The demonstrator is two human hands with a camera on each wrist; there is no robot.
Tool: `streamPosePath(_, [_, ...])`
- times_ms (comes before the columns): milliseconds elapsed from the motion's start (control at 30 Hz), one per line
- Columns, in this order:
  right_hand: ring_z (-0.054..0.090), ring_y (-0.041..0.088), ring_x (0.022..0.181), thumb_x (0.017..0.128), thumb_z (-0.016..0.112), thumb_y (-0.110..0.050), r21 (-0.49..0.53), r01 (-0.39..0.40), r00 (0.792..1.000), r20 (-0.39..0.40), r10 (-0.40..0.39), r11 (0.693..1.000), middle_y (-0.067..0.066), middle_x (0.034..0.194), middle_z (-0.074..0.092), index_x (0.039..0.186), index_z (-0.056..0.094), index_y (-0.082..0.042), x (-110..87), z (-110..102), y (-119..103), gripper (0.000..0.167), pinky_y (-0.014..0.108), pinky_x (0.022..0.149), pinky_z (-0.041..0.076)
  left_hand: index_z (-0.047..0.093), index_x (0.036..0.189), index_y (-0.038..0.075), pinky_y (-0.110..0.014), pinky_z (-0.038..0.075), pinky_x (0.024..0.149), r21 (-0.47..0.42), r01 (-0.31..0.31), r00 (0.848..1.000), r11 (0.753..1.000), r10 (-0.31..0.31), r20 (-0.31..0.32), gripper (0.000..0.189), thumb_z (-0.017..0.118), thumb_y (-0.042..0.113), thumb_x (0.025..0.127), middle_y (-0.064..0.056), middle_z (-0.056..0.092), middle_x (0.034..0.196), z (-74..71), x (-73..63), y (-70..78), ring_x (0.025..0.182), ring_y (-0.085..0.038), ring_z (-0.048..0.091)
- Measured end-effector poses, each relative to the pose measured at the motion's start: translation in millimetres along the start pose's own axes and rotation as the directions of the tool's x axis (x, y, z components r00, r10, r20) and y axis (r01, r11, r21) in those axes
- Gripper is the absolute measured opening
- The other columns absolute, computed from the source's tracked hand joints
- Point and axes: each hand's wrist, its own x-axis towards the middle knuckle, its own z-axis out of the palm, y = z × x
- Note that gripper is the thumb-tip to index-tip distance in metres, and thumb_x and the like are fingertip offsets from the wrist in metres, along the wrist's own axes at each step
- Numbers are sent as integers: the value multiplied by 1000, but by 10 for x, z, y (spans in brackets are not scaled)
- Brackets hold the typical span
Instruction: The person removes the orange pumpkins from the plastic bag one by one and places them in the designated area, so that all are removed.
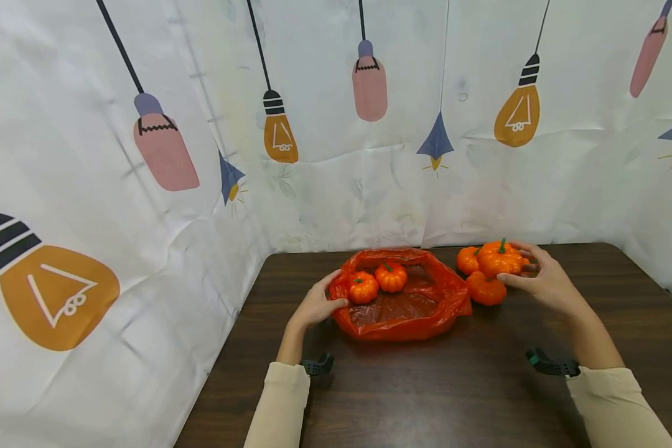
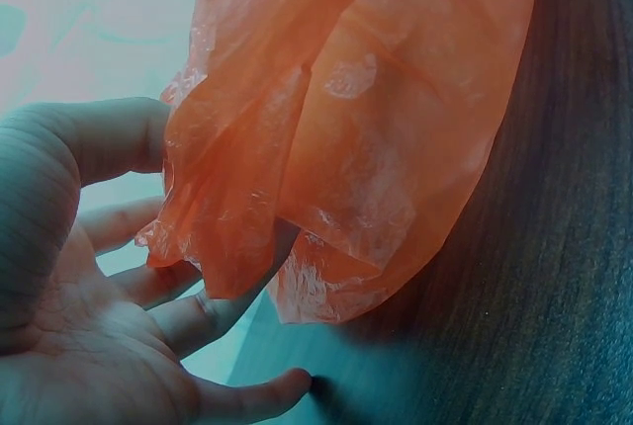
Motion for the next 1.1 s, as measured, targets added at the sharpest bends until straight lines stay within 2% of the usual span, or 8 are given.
streamPosePath(200, [42,60,129,96,72,-32,-24,-19,1000,-21,18,1000,37,156,29,163,22,-8,-9,-39,68,87,57,86,54,37,160,19,-57,50,107,1,6,1000,1000,-6,-1,77,73,12,92,-18,38,162,-1,-7,-9,141,-42,48])
streamPosePath(300, [40,61,130,96,72,-32,-15,-29,999,-28,29,999,38,156,28,163,22,-8,-17,-64,101,86,57,85,53,37,160,19,-58,49,107,-1,5,1000,1000,-5,-2,77,73,12,91,-18,38,163,-1,-6,-10,141,-42,48])
streamPosePath(500, [39,59,130,96,72,-34,3,-44,998,-36,44,999,36,155,29,163,24,-11,-45,-112,182,86,46,82,52,37,160,16,-59,49,107,-10,-9,1000,1000,9,3,77,72,12,92,-20,38,162,-1,-3,-26,141,-44,47])
streamPosePath(600, [39,58,130,96,72,-35,14,-57,998,-39,57,998,35,154,30,163,24,-13,-61,-129,226,86,45,82,51,37,160,18,-58,50,107,-5,-2,1000,1000,2,2,77,73,12,91,-19,38,162,2,-3,-25,140,-43,48])
streamPosePath(867, [38,59,132,96,72,-37,26,-93,995,-23,93,995,35,156,28,164,21,-13,-70,-164,356,88,66,90,48,37,160,19,-56,50,107,12,10,1000,1000,-10,-3,78,73,12,91,-16,39,162,8,-16,4,140,-40,49])
streamPosePath(1100, [35,61,134,97,70,-37,30,-112,994,-1,112,993,37,157,24,165,18,-14,-76,-209,484,89,74,93,43,37,160,20,-56,49,108,21,8,1000,1000,-8,-6,78,73,13,91,-15,39,162,5,2,8,140,-39,49])
